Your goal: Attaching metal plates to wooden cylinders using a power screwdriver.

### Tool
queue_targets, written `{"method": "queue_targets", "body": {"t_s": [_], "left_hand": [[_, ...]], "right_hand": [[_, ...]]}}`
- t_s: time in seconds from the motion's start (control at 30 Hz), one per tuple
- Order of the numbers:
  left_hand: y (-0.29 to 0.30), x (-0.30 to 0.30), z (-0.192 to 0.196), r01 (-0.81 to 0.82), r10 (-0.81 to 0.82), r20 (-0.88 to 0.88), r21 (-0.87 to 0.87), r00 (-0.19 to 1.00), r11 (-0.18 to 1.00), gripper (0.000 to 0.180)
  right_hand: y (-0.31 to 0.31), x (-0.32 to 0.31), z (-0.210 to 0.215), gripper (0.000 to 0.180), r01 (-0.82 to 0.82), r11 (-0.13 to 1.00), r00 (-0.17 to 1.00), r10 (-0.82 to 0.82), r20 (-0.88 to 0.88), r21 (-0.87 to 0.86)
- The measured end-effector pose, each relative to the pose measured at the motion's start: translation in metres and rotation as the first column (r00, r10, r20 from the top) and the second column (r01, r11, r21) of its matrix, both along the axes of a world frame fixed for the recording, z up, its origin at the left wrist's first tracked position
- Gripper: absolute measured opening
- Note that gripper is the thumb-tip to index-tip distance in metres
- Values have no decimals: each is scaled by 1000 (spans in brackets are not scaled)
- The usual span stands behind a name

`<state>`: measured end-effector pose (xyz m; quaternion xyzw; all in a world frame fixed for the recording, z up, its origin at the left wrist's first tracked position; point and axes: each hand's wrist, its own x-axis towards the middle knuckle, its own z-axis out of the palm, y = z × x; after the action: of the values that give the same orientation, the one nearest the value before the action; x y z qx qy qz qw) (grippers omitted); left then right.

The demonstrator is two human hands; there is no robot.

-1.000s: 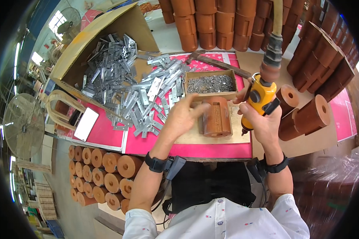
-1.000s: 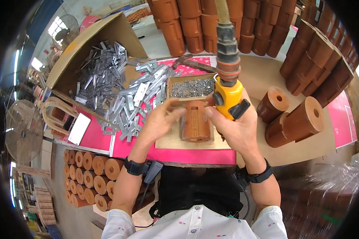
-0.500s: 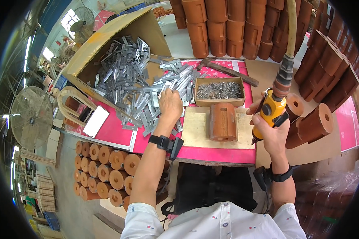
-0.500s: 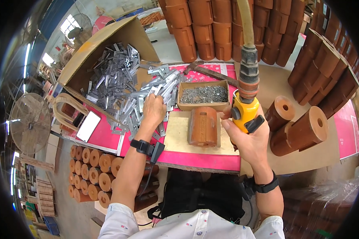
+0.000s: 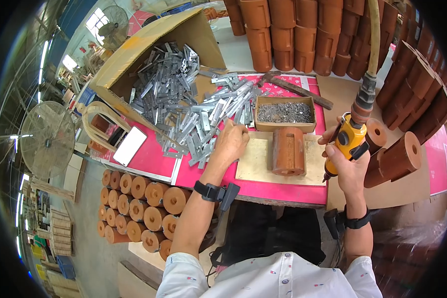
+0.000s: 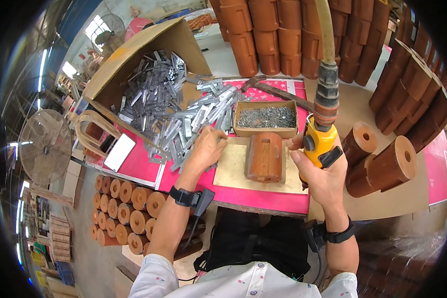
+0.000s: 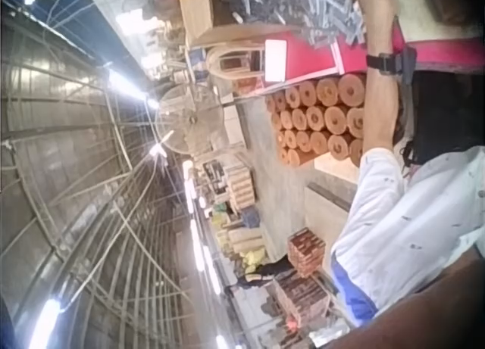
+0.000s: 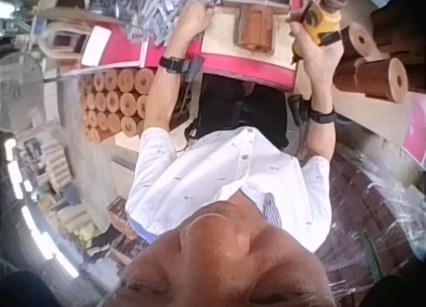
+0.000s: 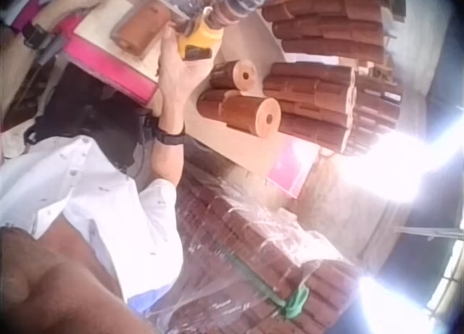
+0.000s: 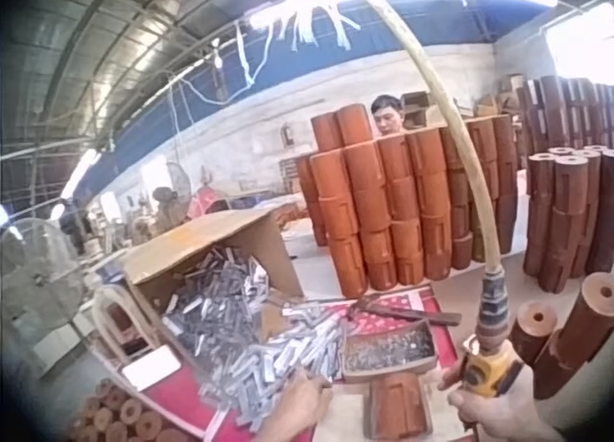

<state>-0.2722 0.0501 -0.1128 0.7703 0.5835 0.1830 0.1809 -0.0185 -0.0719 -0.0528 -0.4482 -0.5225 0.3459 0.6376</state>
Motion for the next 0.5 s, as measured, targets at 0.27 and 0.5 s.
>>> {"method": "queue_targets", "body": {"t_s": [0.27,0.5], "left_hand": [[-16,-10,-11,165,-163,127,-3,978,986,38],[-13,-11,-9,41,-143,194,453,970,890,22]], "right_hand": [[-4,1,-2,36,-48,999,997,49,-61,11],[-7,2,-4,55,1,999,1000,0,11,-34]]}}
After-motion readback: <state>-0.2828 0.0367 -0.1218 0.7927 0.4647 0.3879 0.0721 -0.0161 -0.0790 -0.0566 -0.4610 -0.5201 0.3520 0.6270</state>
